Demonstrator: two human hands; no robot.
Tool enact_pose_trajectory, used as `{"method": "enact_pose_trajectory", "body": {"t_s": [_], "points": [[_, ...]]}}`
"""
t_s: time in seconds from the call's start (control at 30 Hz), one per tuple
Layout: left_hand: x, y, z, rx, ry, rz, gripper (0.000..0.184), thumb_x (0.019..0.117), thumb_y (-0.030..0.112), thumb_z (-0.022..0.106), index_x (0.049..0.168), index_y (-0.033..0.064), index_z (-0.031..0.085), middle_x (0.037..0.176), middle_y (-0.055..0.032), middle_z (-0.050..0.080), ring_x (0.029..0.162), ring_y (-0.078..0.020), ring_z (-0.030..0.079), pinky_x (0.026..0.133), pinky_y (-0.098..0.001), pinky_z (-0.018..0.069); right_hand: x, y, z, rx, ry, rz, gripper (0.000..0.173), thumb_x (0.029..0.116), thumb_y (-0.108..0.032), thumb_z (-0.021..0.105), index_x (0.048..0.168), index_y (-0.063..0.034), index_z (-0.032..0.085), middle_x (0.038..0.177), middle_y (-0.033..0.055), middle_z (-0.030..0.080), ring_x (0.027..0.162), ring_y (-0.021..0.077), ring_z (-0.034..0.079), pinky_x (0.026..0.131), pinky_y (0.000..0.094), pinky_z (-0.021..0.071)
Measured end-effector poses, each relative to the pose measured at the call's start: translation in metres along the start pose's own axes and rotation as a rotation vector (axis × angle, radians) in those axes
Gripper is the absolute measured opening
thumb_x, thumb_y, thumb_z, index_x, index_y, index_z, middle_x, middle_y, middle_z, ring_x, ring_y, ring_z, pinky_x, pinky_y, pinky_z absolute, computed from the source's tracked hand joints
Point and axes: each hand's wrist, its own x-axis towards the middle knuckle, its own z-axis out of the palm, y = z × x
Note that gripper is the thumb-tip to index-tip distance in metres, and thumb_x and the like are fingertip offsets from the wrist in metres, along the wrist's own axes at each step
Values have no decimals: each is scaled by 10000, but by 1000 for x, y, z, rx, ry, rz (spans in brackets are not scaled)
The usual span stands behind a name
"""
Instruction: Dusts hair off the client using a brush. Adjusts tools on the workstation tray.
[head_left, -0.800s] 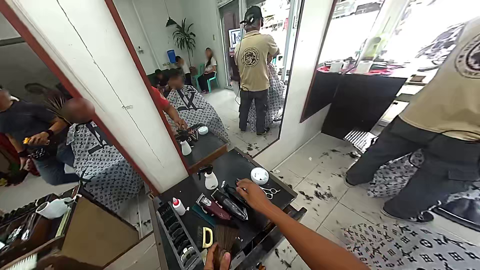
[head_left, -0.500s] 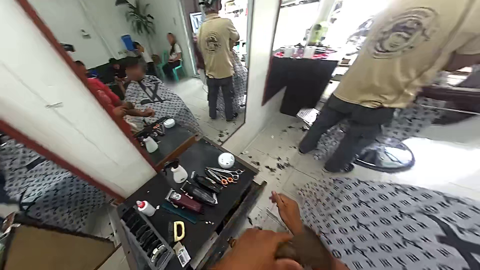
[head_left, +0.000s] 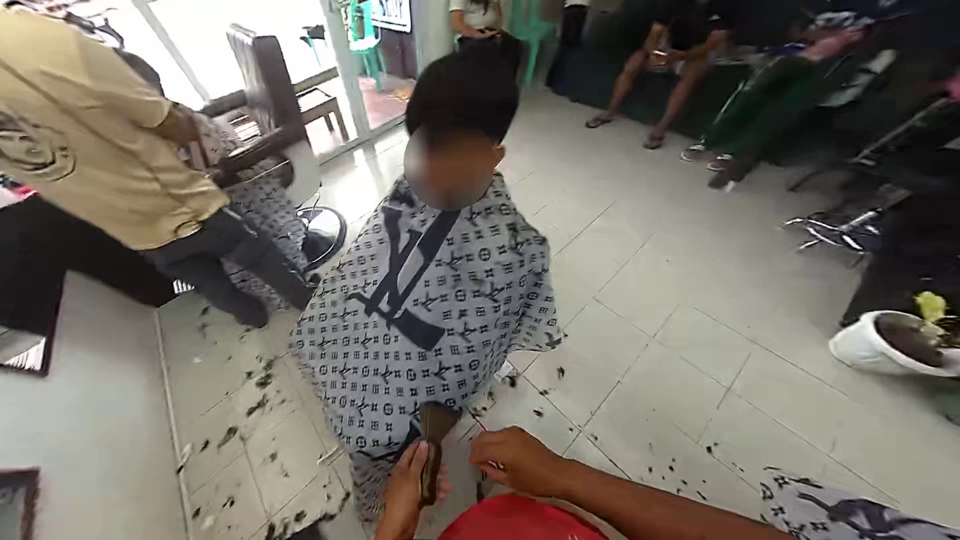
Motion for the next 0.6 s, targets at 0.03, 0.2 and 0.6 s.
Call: {"method": "enact_pose_trajectory", "body": {"t_s": [0.03,0.2,0.6], "points": [[6,25,25,-206,-37,45,430,1135,306,317,1371,-21,466,952,-165,732,744,-224,735,676,-356,625,6,-3,-24,-69,0,-99,213,960,-61,672,1159,-71,749,1198,156,724,1016,311,736,851,495,609],[23,135,99,-318,-321,309,723,1099,456,53,1341,-34,527,1167,-87,707,1091,-151,677,996,-354,542,81,15,-128,-464,189,-472,332,904,-182,735,1233,-218,711,1291,144,685,874,339,708,632,469,585],[82,169,86,139,-98,496,332,1063,160,452,1235,-41,652,1090,-96,749,992,-147,724,913,-323,583,233,71,-357,-353,177,-285,399,822,-316,834,1099,-39,762,1099,109,746,1050,228,707,943,471,569]]}}
